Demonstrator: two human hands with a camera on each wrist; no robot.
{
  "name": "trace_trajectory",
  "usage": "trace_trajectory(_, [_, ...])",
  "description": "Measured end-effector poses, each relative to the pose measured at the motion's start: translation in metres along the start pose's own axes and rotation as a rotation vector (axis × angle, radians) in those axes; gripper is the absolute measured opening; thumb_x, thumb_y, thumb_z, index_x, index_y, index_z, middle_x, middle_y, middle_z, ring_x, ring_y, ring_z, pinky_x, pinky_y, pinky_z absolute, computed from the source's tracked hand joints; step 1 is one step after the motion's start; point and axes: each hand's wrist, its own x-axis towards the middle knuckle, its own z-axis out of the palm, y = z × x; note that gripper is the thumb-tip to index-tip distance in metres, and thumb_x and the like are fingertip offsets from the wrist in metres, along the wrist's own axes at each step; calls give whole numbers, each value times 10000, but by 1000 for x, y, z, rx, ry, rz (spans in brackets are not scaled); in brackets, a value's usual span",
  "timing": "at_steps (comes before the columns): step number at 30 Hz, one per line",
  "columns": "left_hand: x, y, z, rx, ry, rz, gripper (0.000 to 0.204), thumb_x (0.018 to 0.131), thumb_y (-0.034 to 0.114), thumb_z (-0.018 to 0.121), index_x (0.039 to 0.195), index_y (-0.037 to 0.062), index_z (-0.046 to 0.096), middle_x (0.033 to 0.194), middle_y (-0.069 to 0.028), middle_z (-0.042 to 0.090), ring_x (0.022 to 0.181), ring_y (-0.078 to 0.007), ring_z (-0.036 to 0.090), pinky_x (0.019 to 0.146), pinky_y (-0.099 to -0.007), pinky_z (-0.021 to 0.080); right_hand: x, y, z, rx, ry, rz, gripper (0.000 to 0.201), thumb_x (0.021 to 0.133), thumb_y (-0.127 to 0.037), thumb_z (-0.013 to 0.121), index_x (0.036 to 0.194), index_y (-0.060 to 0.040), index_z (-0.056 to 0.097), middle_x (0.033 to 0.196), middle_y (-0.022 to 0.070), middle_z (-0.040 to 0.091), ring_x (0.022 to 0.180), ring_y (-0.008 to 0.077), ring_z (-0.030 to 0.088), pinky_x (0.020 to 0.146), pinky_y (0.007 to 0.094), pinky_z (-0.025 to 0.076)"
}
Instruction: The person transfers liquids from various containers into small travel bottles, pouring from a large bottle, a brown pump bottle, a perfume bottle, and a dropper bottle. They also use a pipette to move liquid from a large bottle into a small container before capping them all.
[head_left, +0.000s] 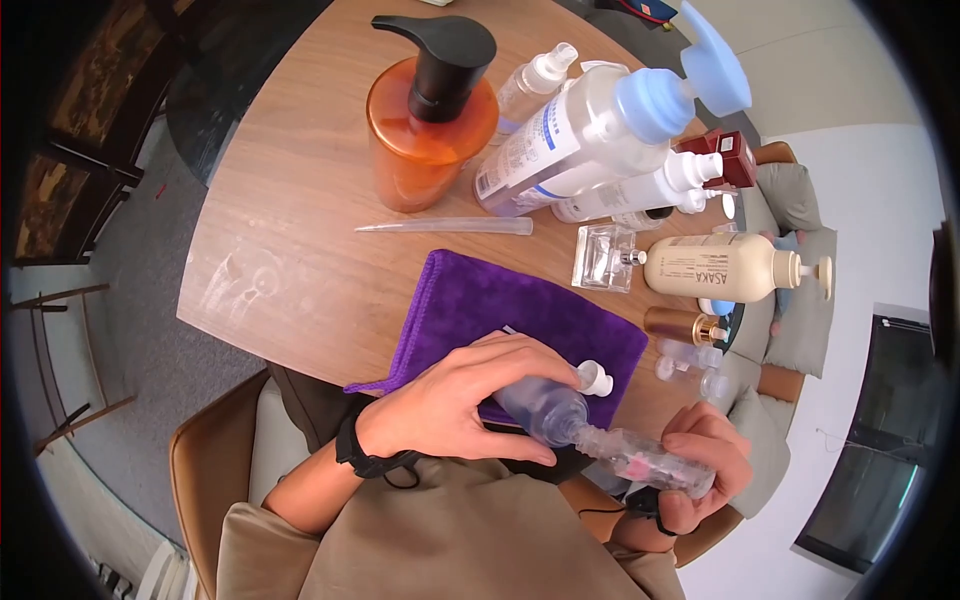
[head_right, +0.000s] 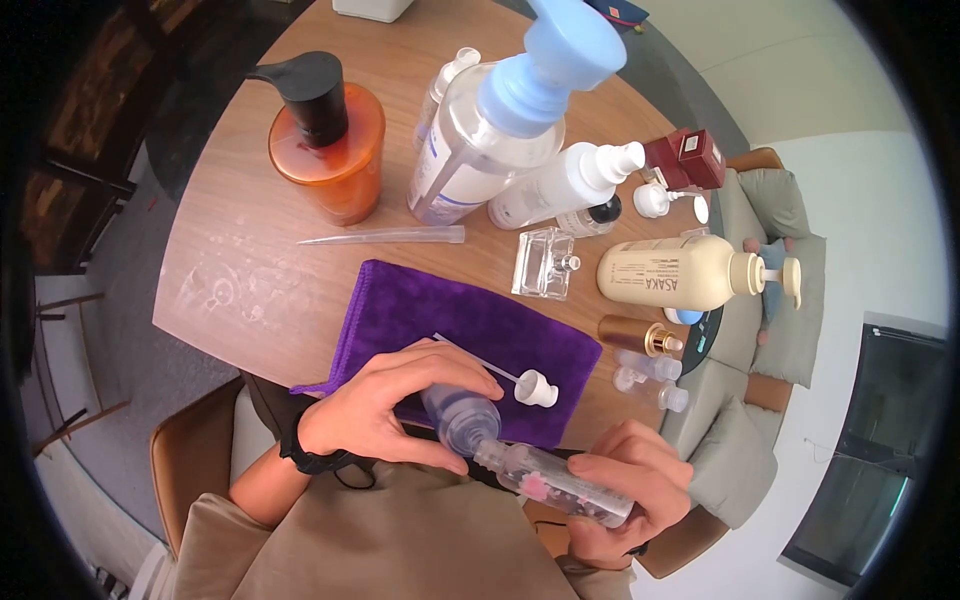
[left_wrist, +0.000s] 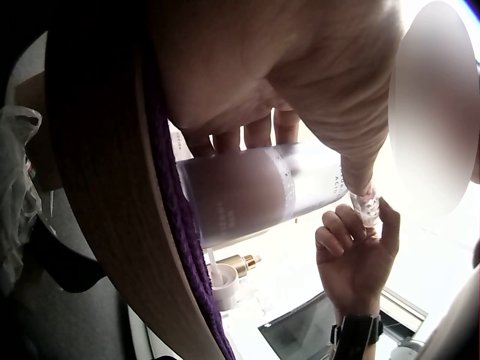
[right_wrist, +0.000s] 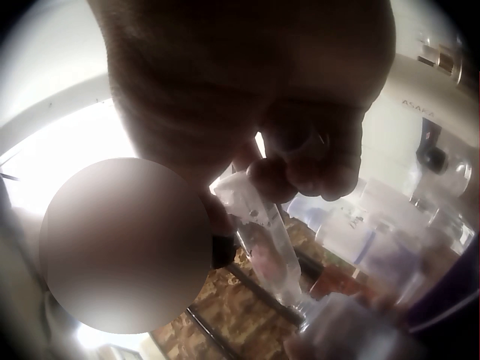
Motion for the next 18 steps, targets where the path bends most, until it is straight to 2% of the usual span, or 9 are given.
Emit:
trace_trajectory(5, [0, 1, 0, 15, -11, -25, 712, 764, 231, 1056, 1358, 29, 720, 1341, -126, 790, 1260, -349, 741, 1106, -488, 542, 15, -3, -7, -57, -153, -110, 408, 720, -236, 858, 996, 62, 827, 647, 54, 640, 505, 177, 492, 477, 314, 353])
trace_trajectory(11, [0, 2, 0, 11, -10, -29, 704, 764, 226, 1056, 1350, 28, 720, 1336, -129, 791, 1257, -348, 743, 1104, -486, 544, 26, -8, -10, -119, -221, -166, 418, 730, -215, 845, 1019, 87, 821, 632, 64, 647, 454, 155, 439, 451, 308, 321])
trace_trajectory(18, [1, 1, -1, 18, -15, -16, 702, 768, 223, 1054, 1350, 28, 714, 1333, -131, 791, 1252, -348, 746, 1100, -486, 549, 39, -11, -14, -144, -297, -210, 413, 745, -216, 825, 1025, 88, 824, 645, 71, 665, 456, 154, 435, 451, 306, 318])
